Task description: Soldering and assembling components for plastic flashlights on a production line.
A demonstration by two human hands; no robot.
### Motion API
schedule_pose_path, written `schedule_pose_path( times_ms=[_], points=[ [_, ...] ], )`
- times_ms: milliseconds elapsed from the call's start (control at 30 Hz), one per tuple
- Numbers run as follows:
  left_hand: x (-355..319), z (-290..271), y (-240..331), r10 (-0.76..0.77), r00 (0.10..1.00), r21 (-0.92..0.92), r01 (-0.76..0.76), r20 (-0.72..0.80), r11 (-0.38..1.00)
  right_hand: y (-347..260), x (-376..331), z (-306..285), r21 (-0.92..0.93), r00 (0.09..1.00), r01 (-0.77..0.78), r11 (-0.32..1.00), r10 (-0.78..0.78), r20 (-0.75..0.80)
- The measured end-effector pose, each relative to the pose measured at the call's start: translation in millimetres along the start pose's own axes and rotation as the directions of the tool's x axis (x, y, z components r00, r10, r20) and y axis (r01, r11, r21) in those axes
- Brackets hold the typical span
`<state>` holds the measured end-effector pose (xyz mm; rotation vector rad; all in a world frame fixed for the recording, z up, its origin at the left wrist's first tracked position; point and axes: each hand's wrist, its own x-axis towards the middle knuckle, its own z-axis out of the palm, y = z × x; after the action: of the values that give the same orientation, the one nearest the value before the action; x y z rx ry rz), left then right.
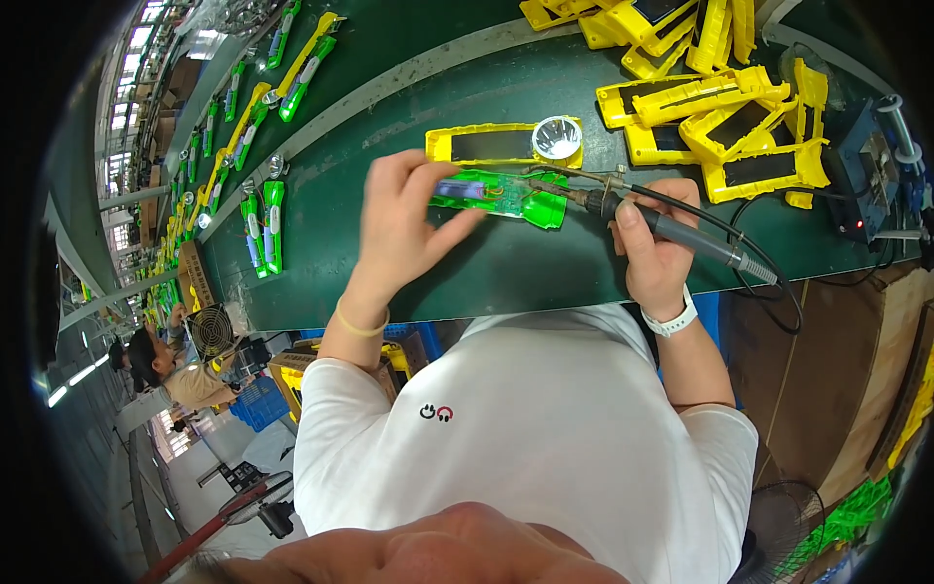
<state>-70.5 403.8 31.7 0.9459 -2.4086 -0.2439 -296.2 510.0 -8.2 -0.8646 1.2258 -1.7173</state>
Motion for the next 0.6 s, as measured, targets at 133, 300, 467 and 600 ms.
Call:
schedule_pose_path(
  times_ms=[133,300,467,600],
  points=[
    [-19,-24,4,-0.231,0.941,-0.037,0.248,0.247,0.968,0,-4,-3,0.015,1.0,-0.013,1.0,0.013,0.01],
    [-13,-1,1,-0.007,0.99,-0.383,0.061,0.139,0.922,3,-2,-2,-0.005,0.999,-0.015,1.0,0.016,0.043],
    [-13,26,-10,0.171,0.985,-0.266,-0.159,0.023,0.951,8,0,-7,0.008,0.994,-0.101,0.995,0.1,0.043],
    [-10,26,-7,0.228,0.973,-0.187,-0.217,0.036,0.958,8,1,-9,-0.006,0.993,-0.098,0.995,0.098,0.058]
  ],
)
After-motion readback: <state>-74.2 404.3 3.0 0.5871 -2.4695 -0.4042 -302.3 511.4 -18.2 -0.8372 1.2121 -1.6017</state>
